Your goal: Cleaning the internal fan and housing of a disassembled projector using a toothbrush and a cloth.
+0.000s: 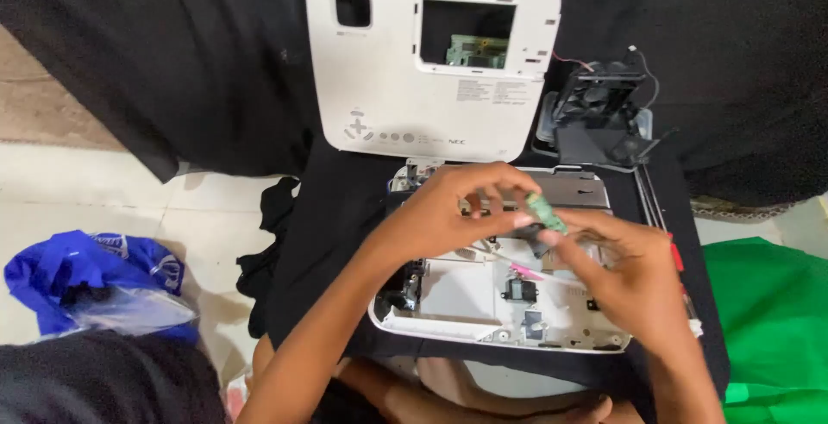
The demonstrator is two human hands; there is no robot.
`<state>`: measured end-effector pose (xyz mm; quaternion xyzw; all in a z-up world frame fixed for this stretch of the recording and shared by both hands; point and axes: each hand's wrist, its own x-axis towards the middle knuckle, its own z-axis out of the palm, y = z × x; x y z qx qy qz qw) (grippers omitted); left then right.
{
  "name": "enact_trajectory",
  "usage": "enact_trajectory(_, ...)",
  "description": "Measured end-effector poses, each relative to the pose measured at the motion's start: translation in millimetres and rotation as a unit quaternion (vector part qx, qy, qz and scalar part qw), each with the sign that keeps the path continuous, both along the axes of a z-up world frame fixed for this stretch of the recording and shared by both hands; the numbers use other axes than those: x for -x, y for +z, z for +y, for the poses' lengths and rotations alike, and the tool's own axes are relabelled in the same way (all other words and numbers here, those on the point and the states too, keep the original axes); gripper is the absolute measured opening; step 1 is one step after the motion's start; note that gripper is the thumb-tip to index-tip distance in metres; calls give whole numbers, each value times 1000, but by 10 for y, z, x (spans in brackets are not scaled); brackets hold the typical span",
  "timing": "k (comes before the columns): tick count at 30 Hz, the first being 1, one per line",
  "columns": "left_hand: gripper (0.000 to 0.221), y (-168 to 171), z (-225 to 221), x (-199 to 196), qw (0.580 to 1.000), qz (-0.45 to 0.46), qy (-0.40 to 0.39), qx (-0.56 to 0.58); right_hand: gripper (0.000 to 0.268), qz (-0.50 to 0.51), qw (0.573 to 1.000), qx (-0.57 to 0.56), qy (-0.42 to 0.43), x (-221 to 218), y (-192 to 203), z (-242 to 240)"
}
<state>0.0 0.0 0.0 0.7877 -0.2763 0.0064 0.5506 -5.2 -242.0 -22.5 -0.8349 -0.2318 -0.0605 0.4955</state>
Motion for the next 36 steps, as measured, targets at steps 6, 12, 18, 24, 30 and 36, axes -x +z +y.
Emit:
enact_trajectory(6, 19, -171, 444, -210, 984, 55, 163, -48, 31, -7, 975, 210, -76, -60, -145, -502)
enact_trajectory(12, 24, -650, 796, -496, 955, 134, 215, 152, 27, -13, 968, 237, -76, 5, -409, -734)
enact_trajectory(18, 36, -1191, 1028, -730, 922, 123, 175, 323, 29, -16, 959, 281, -39, -118, -525, -718)
enact_trajectory(24, 37, -1345, 1034, -703, 880, 134, 186, 417, 22, 53, 953, 270, -124, -77, -495, -517)
enact_trajectory(30, 46, -1435, 1060, -739, 853, 168, 189, 456, 16, -43, 961, 261, -82, -24, -483, -461)
enact_trajectory(36, 46, -1462, 1090, -774, 852, 159, 178, 466, 19, -60, 934, 332, -114, 34, -359, -319)
